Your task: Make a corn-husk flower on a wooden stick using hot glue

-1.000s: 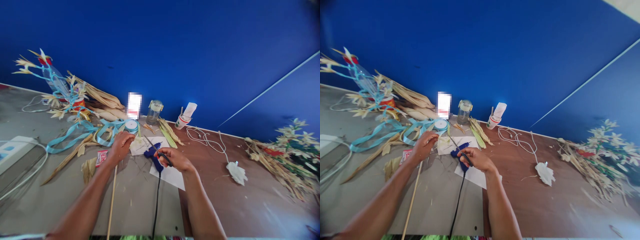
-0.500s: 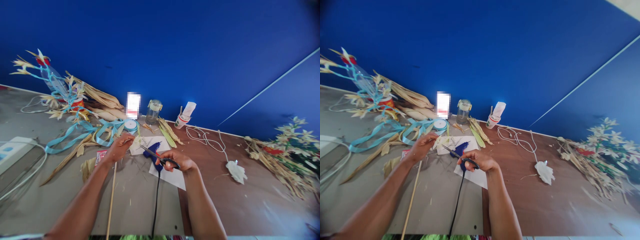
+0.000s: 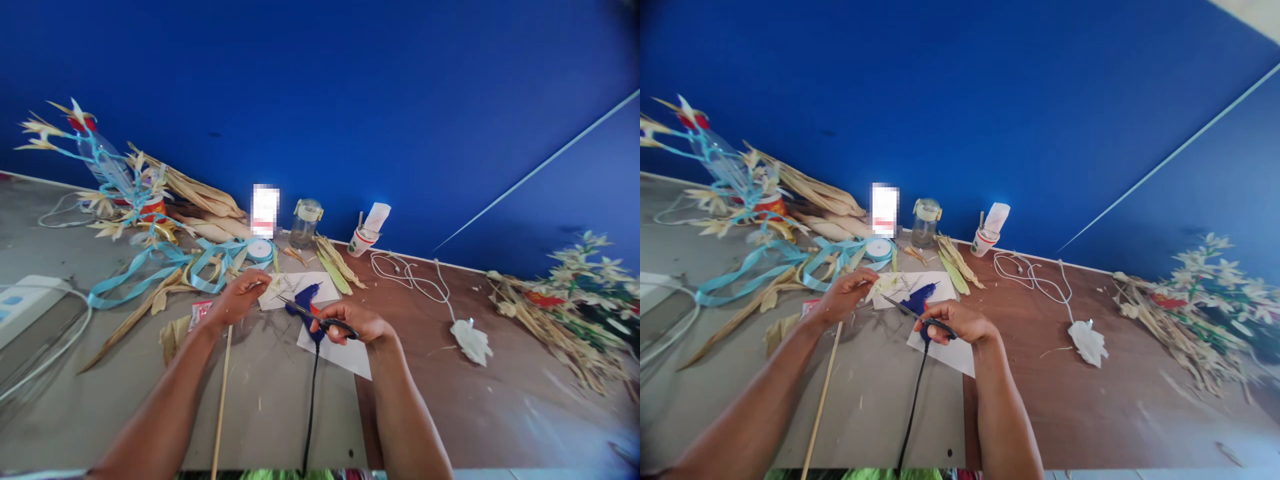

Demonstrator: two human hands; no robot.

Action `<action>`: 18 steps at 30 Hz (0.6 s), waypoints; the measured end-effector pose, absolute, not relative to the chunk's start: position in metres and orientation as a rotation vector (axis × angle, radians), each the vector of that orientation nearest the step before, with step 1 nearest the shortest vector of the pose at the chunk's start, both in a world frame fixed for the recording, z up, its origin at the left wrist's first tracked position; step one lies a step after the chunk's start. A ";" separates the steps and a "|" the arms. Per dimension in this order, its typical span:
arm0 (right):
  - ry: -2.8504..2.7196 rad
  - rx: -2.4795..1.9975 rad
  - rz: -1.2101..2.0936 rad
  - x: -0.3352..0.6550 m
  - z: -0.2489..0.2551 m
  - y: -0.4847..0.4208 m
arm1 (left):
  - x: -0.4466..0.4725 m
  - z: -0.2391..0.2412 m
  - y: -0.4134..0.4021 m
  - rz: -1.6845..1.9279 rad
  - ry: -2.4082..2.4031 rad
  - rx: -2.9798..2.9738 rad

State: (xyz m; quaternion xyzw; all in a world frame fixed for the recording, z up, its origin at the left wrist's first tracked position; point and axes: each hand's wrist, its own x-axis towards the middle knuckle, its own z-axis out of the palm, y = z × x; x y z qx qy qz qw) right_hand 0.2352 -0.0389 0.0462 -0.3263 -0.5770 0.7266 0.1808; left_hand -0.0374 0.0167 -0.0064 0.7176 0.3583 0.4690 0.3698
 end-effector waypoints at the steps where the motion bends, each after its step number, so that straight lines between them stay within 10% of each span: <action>1: -1.629 -0.924 2.055 0.235 0.046 -0.039 | -0.037 -0.007 0.017 1.199 0.913 1.840; 18: -1.663 -1.074 2.049 0.229 0.053 -0.041 | -0.037 -0.003 0.015 1.088 0.868 1.882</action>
